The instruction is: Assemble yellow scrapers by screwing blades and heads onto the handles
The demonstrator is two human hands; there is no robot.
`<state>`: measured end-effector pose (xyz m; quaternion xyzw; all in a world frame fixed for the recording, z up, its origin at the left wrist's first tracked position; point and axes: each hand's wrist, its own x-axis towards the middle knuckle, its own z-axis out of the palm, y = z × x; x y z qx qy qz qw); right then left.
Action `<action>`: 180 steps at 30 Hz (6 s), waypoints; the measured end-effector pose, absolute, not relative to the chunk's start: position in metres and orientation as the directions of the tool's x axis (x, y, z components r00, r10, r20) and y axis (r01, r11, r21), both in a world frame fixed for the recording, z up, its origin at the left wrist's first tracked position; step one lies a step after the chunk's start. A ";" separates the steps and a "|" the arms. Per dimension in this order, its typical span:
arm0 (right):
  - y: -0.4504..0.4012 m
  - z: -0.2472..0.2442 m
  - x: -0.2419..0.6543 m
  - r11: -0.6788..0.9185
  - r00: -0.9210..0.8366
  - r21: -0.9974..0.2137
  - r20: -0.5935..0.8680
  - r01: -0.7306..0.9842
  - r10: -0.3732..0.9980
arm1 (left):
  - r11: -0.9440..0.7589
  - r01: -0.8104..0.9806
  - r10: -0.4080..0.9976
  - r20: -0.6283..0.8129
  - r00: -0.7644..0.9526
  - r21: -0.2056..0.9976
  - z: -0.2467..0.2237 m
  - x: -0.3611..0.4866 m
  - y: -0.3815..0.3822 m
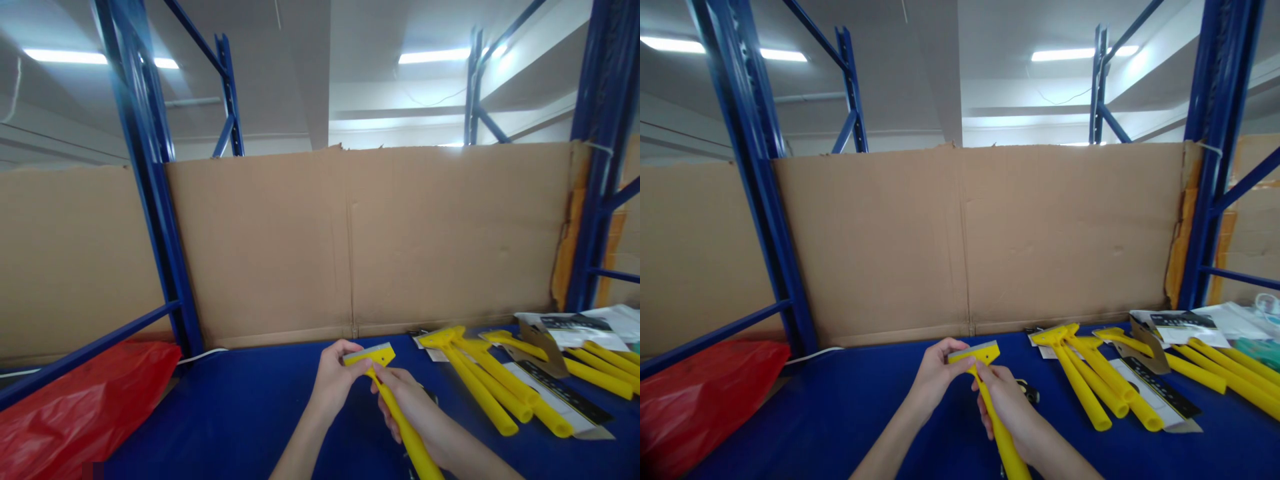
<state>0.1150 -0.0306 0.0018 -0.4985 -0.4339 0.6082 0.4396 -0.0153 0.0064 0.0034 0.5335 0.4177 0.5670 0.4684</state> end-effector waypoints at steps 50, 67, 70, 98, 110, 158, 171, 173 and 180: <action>-0.013 0.013 0.133 -0.073 0.072 -0.959 -0.096 -0.272 0.993 | -0.423 0.506 0.780 0.017 0.626 0.752 -0.019 0.017 -0.028; -0.012 0.012 0.133 -0.103 0.042 -0.958 -0.119 -0.266 0.992 | -0.334 0.372 0.942 0.287 0.177 0.866 -0.011 0.004 -0.005; -0.013 0.012 0.133 -0.101 0.038 -0.966 -0.113 -0.238 0.993 | -0.320 0.234 0.945 0.328 0.005 0.918 -0.006 -0.006 0.005; -0.020 0.008 0.123 -0.020 -0.072 -0.999 -0.018 -0.025 0.997 | -0.354 -0.174 0.935 0.343 -0.092 0.919 -0.002 -0.005 0.008; -0.019 0.014 0.131 -0.141 -0.079 -0.977 -0.130 -0.162 0.988 | -0.640 0.768 0.403 0.854 0.329 0.006 -0.014 -0.027 0.003; -0.015 -0.006 0.163 0.107 -0.562 -0.844 -0.251 0.526 0.788 | -0.239 -0.074 0.959 0.223 -0.172 0.968 -0.023 -0.033 0.027; -0.010 -0.002 0.160 0.188 -0.468 -0.688 -0.244 0.701 0.849 | -0.100 -0.174 0.984 0.071 -0.165 0.980 -0.019 -0.022 0.021; -0.011 -0.001 0.160 0.215 -0.482 -0.659 -0.253 0.721 0.839 | -0.072 -0.180 0.984 0.041 -0.174 0.981 -0.017 -0.021 0.020; -0.007 -0.009 0.151 0.336 -0.430 -0.633 0.005 0.697 0.903 | -0.052 -0.174 0.988 0.025 -0.152 0.983 -0.015 -0.017 0.016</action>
